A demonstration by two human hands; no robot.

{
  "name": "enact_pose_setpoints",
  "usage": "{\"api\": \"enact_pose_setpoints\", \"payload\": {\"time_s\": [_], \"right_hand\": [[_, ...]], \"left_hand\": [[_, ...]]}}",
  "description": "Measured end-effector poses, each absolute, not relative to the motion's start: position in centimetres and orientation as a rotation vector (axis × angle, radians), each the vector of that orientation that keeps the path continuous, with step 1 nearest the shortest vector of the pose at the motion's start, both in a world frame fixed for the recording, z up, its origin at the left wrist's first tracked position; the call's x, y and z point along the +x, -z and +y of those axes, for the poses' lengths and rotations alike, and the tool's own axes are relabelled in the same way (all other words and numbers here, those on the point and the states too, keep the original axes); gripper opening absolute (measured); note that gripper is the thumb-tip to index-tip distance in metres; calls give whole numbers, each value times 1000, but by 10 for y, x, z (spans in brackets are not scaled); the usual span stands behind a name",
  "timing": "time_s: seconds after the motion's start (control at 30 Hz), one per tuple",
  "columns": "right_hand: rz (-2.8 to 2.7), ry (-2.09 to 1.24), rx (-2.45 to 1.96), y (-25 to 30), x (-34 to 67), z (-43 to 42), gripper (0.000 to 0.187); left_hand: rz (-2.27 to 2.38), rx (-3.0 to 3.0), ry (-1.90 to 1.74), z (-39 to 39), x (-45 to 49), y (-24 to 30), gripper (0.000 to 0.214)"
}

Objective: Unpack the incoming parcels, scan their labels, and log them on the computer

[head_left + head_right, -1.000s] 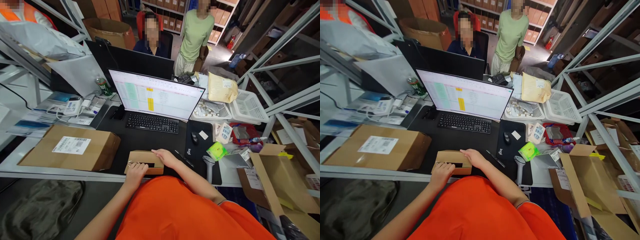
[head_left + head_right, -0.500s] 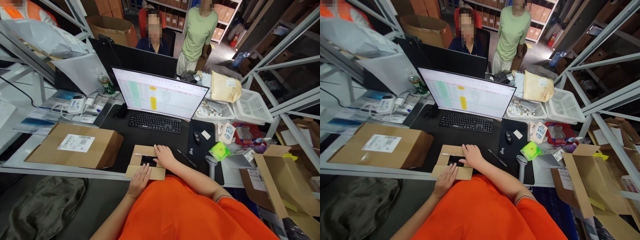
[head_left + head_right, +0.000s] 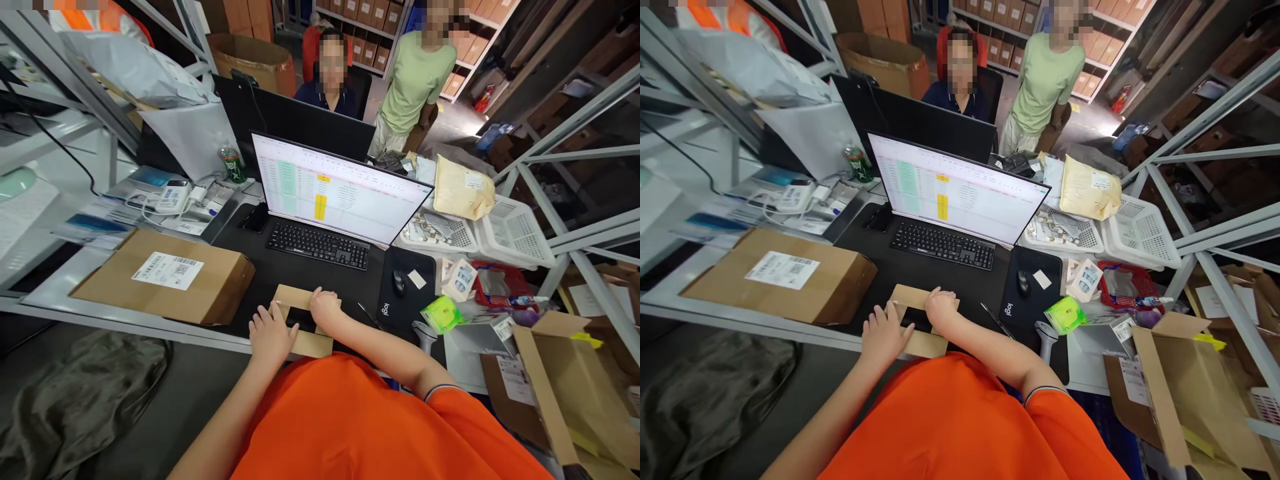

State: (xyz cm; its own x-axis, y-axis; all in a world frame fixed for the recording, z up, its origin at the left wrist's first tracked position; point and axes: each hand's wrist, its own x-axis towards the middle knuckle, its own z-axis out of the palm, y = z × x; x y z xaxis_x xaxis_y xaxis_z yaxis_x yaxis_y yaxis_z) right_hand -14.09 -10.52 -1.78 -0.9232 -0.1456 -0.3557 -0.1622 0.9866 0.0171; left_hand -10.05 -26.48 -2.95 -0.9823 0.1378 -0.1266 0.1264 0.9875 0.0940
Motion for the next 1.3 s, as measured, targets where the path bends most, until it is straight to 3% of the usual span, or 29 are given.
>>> {"api": "enact_pose_setpoints", "payload": {"time_s": [0.1,0.3,0.37,0.47,0.53,0.63,0.73,0.87,1.1,1.23,1.3], "right_hand": [[2685,11,-335,14,-151,-95,59],[2585,221,-494,9,-172,-81,28],[2579,299,-505,6,-172,-73,41],[2605,467,-510,9,-159,-43,75],[2725,639,-284,17,-137,-10,70],[2855,662,330,38,-85,41,41],[2801,514,635,64,-29,69,37],[2762,503,714,96,4,73,38],[2785,690,403,97,5,77,33],[2822,740,63,66,15,72,42],[2807,615,-199,49,15,67,48]], "left_hand": [[3028,132,-102,-255,-103,32,81],[3070,173,-150,-260,-93,45,78],[3088,160,-169,-261,-91,46,79],[3122,280,-166,-262,-96,40,80],[3094,517,-139,-259,-108,31,78],[2876,945,-116,-250,-139,19,72],[2623,1159,-100,-232,-171,17,72],[2479,1282,-54,-213,-192,23,68],[2440,1333,51,-215,-185,22,66],[2413,1330,73,-221,-170,20,64],[2400,1319,78,-223,-160,20,62]]}}
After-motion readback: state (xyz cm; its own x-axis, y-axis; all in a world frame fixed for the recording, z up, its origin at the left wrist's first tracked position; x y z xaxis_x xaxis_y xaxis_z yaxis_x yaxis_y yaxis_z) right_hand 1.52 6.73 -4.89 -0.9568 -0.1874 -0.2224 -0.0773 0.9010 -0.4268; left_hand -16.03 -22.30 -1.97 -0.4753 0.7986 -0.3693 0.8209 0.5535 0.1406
